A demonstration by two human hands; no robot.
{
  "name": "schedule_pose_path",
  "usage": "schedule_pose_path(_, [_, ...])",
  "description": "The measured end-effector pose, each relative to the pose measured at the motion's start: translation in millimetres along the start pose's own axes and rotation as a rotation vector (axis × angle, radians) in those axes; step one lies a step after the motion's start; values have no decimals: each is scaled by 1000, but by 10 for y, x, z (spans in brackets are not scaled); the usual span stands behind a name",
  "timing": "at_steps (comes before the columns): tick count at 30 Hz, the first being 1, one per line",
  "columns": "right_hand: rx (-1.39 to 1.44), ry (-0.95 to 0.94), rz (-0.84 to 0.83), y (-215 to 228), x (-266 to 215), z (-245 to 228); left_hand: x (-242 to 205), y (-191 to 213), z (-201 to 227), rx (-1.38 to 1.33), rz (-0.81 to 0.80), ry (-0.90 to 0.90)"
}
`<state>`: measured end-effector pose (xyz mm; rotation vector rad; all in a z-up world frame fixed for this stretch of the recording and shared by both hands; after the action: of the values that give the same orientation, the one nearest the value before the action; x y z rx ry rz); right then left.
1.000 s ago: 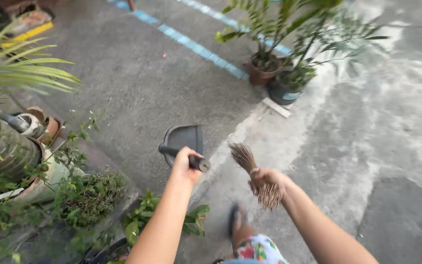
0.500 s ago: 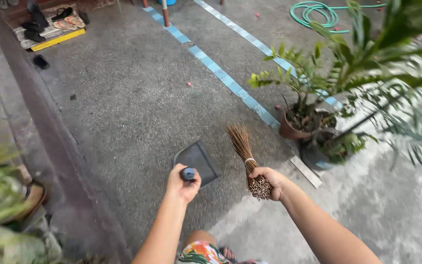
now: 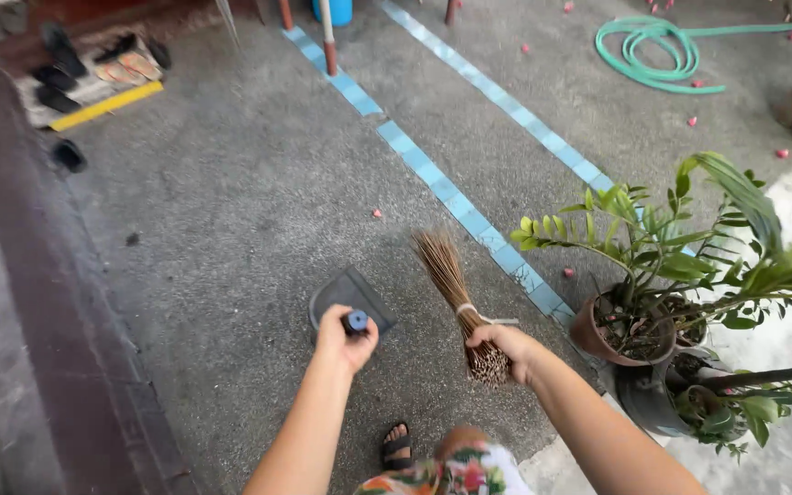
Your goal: Sweeping fallen petals into a dustpan and washing plastic bowls with a garden hose.
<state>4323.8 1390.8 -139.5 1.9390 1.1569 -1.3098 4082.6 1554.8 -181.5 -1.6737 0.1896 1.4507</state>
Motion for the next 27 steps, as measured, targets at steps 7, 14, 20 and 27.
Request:
schedule_pose_path(7, [37, 0, 93, 32, 964, -1403, 2171, -816, 840, -164, 100, -33])
schedule_pose_path(14, [-305, -98, 35, -365, 1504, -2950, 3546, -1289, 991, -85, 220, -47])
schedule_pose_path(20, [-253, -127, 177, -580, 2266, -3606, 4397, -1574, 1221, -202, 334, -131])
schedule_pose_path(27, [-392, -234, 261, -786, 3105, -3677, 5293, -1829, 1395, -223, 463, -79])
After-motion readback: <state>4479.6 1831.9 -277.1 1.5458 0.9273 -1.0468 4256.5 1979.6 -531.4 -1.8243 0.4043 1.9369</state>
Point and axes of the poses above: each hand's wrist, its own x-axis towards the middle knuckle, its own y-axis out of the back of the hand, z = x × y, the point moved 7 cm from there along x, towards the middle knuckle, and after that the axes turned 5 degrees about -y, right-handed, at the moved point
